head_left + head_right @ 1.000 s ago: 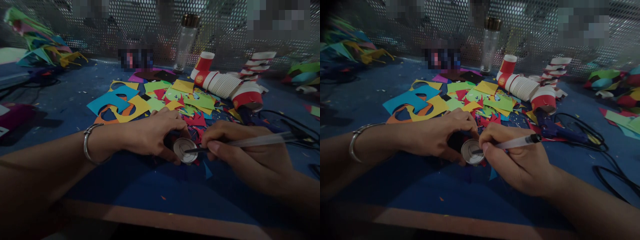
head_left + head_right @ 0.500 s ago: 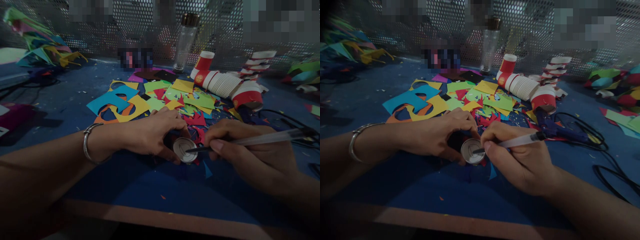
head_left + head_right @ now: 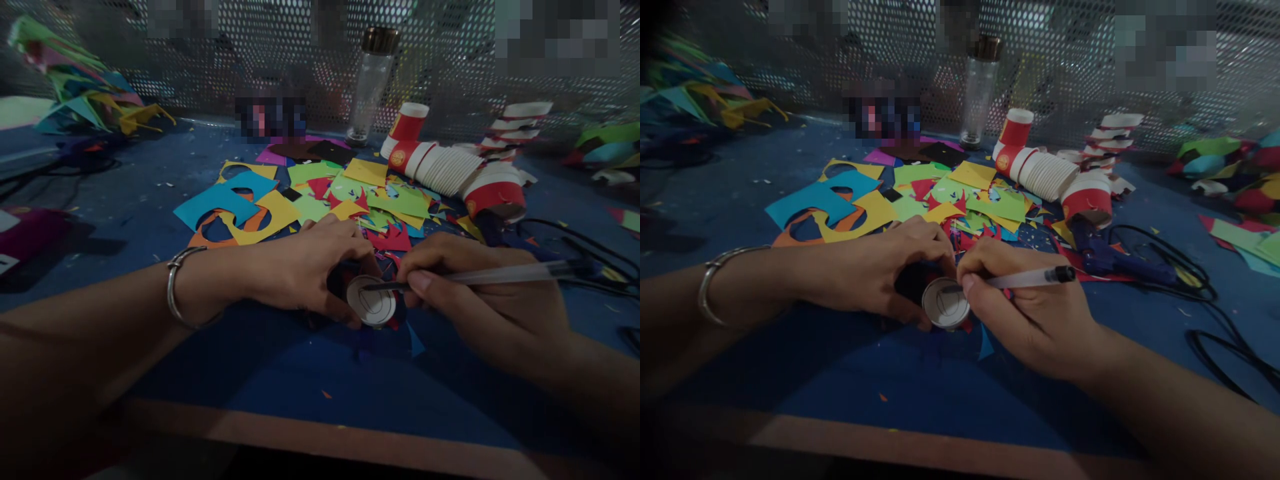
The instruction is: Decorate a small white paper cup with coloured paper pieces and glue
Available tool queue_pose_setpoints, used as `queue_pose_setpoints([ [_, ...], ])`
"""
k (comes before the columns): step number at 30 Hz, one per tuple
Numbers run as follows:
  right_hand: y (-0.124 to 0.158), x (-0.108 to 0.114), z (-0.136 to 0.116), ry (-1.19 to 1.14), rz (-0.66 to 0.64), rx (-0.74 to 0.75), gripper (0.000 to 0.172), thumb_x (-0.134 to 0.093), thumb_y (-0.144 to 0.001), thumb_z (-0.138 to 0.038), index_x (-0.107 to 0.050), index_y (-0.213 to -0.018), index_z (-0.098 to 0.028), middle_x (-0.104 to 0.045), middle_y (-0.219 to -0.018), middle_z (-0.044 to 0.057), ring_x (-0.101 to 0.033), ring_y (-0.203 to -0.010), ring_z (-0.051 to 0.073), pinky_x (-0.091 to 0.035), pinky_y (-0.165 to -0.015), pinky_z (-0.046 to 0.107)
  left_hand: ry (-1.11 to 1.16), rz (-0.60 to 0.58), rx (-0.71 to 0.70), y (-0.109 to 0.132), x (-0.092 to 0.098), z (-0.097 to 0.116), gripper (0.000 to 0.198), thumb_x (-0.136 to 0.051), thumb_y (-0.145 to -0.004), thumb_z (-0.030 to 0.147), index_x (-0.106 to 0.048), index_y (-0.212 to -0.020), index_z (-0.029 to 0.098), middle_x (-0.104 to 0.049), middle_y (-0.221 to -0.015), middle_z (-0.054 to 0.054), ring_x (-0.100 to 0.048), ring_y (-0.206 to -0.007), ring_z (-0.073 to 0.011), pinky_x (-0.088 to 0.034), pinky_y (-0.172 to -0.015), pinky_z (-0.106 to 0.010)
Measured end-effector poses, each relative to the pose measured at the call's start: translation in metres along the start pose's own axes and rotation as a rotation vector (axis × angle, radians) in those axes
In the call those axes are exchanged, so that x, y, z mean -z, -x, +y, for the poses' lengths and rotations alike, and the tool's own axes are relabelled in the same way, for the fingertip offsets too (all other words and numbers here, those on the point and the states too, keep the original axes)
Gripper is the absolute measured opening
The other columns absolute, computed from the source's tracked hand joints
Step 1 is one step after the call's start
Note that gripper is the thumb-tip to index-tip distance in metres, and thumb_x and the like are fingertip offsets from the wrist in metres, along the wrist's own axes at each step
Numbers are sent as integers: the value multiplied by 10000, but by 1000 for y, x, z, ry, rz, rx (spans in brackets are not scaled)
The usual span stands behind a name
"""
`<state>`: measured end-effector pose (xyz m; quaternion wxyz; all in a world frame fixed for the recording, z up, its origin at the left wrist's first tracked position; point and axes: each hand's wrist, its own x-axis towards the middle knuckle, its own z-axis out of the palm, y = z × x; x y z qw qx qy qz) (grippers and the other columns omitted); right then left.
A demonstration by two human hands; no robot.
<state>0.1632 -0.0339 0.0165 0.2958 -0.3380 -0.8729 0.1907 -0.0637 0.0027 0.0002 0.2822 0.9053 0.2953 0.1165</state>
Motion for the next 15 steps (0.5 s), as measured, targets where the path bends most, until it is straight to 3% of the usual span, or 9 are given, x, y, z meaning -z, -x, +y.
queue_pose_setpoints([
  [15, 10, 2, 3, -55, -47, 15, 233, -476, -892, -50, -558, -806, -250, -571, -602, -78, -500, -502, 69, -382, -473, 211, 26, -19, 29, 3, 1, 3, 500, -833, -767, 473, -677, -1152, 196, -553, -1159, -90, -473, -1172, -320, -360, -954, -416],
])
